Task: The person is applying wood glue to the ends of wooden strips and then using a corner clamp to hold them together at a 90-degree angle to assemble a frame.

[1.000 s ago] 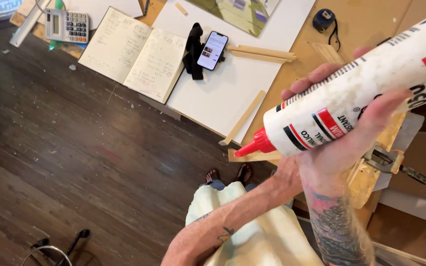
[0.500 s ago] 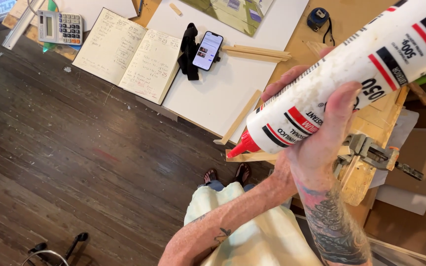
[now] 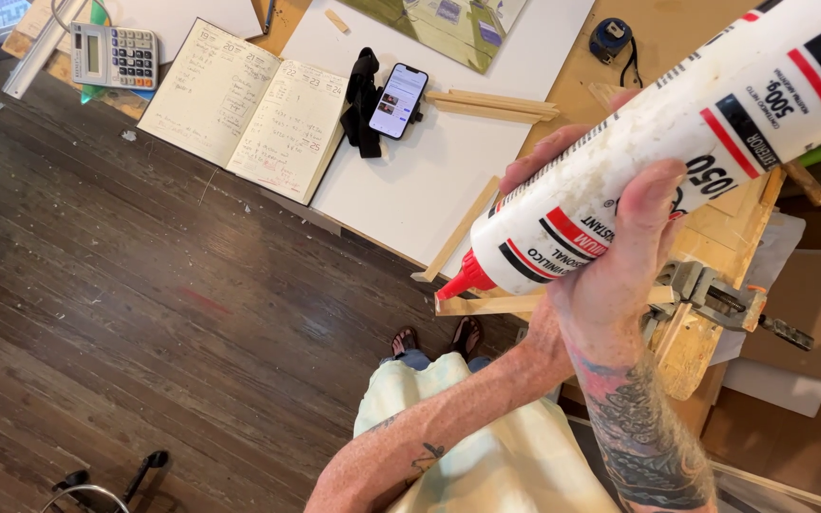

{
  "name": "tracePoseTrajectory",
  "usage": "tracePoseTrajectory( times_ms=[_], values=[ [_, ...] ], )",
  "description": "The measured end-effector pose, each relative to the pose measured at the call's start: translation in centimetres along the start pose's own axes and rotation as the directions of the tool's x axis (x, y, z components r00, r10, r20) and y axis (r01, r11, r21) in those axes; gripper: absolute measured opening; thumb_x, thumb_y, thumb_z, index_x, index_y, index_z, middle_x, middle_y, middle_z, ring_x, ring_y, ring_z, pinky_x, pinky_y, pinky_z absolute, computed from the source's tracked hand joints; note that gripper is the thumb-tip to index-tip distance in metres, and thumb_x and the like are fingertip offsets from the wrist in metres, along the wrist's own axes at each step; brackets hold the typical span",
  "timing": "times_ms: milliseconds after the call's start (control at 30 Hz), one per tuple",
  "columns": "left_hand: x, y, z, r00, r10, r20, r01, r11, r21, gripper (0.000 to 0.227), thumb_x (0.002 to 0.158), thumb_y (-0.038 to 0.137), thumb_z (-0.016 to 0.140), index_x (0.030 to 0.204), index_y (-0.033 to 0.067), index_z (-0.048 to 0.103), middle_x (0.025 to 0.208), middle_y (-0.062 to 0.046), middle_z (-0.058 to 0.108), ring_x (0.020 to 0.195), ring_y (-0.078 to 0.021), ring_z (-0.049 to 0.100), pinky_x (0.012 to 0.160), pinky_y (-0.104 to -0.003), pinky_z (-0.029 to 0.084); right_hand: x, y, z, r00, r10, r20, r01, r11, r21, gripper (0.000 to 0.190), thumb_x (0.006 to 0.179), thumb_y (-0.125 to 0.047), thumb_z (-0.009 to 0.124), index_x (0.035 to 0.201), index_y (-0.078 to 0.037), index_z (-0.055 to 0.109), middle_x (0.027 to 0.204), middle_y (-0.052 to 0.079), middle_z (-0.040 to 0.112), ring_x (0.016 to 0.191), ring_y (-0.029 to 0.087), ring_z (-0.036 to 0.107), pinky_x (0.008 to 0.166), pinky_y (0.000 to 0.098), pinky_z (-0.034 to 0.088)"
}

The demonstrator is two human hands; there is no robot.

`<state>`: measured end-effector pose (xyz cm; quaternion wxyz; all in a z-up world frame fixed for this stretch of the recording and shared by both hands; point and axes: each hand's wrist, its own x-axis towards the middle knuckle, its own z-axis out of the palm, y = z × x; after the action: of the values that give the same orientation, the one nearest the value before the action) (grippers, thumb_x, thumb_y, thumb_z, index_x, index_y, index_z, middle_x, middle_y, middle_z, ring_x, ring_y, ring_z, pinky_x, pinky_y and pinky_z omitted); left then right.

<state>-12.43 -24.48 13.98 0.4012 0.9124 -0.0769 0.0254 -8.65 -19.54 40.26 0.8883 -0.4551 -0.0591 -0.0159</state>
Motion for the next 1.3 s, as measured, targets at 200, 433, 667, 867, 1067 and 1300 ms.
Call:
tracePoseTrajectory(
  times_ms=[200, 433, 667, 867, 1067, 1300],
  values=[
    [0.2, 0.2, 0.3, 0.999, 0.034, 0.019, -0.035, 0.997, 0.063, 0.04, 0.089, 0.029, 0.057, 0.125, 0.0124, 0.059, 0.119, -0.013, 0.067, 0.109, -0.0306, 0.063, 0.09, -0.044, 0.049, 0.4, 0.4, -1.0, 0.997, -0.008, 0.082, 0.011, 0.999, -0.033, 0.075, 0.088, -0.061, 0.073, 0.137, -0.011, 0.046, 0.099, 0.016, 0.066, 0.083, 0.031, 0.069, 0.075, 0.0443, 0.058],
    [1.3, 0.3, 0.4, 0.995, 0.089, 0.052, -0.095, 0.986, 0.134, 0.045, 0.088, 0.03, 0.057, 0.13, 0.0118, 0.06, 0.123, -0.013, 0.066, 0.111, -0.0314, 0.062, 0.092, -0.044, 0.049, 1.2, 0.6, -2.8, 0.97, -0.186, 0.156, 0.204, 0.973, -0.105, 0.069, 0.099, -0.062, 0.069, 0.143, -0.015, 0.045, 0.107, 0.019, 0.063, 0.09, 0.032, 0.069, 0.075, 0.0458, 0.061],
    [-0.3, 0.8, -7.6, 0.986, 0.167, -0.012, -0.158, 0.953, 0.259, 0.027, 0.107, 0.028, 0.055, 0.123, 0.0075, 0.055, 0.086, -0.007, 0.067, 0.076, -0.0282, 0.067, 0.066, -0.043, 0.053, 7.4, -9.9, -9.9, 0.967, -0.157, -0.201, 0.125, 0.979, -0.161, 0.077, 0.077, -0.051, 0.069, 0.144, -0.015, 0.058, 0.116, 0.008, 0.069, 0.098, 0.024, 0.069, 0.101, 0.0519, 0.067],
    [-3.6, -2.0, -13.4, 0.997, -0.076, -0.027, 0.08, 0.943, 0.323, 0.036, 0.107, 0.034, 0.054, 0.134, 0.01, 0.058, 0.087, -0.005, 0.065, 0.076, -0.0199, 0.063, 0.072, -0.036, 0.054, 15.3, -5.5, -14.1, 0.825, 0.507, 0.249, 0.332, -0.078, -0.94, 0.061, 0.088, -0.002, 0.073, 0.144, -0.012, 0.051, 0.122, 0.016, 0.067, 0.114, 0.031, 0.065, 0.098, 0.0435, 0.056],
    [-4.7, -1.5, -14.6, 0.977, -0.013, -0.211, 0.103, 0.899, 0.426, 0.037, 0.104, 0.035, 0.061, 0.131, 0.0092, 0.063, 0.08, -0.001, 0.058, 0.067, -0.0171, 0.054, 0.061, -0.032, 0.05, 20.0, 16.5, -24.2, 0.774, 0.633, 0.013, 0.625, -0.76, -0.176, 0.012, 0.089, -0.026, 0.069, 0.098, -0.029, 0.077, 0.098, -0.002, 0.077, 0.098, 0.028, 0.07, 0.092, 0.0553, 0.042],
    [-5.2, 0.4, -16.1, 0.964, 0.031, -0.265, 0.085, 0.905, 0.417, 0.042, 0.106, 0.035, 0.058, 0.135, 0.0055, 0.062, 0.081, -0.002, 0.058, 0.071, -0.0163, 0.056, 0.062, -0.031, 0.051, 19.1, 20.2, -22.7, 0.694, 0.715, 0.086, 0.703, -0.698, 0.132, 0.029, 0.103, -0.016, 0.047, 0.112, -0.019, 0.075, 0.107, 0.003, 0.076, 0.104, 0.032, 0.068, 0.096, 0.0627, 0.037]
  ],
)
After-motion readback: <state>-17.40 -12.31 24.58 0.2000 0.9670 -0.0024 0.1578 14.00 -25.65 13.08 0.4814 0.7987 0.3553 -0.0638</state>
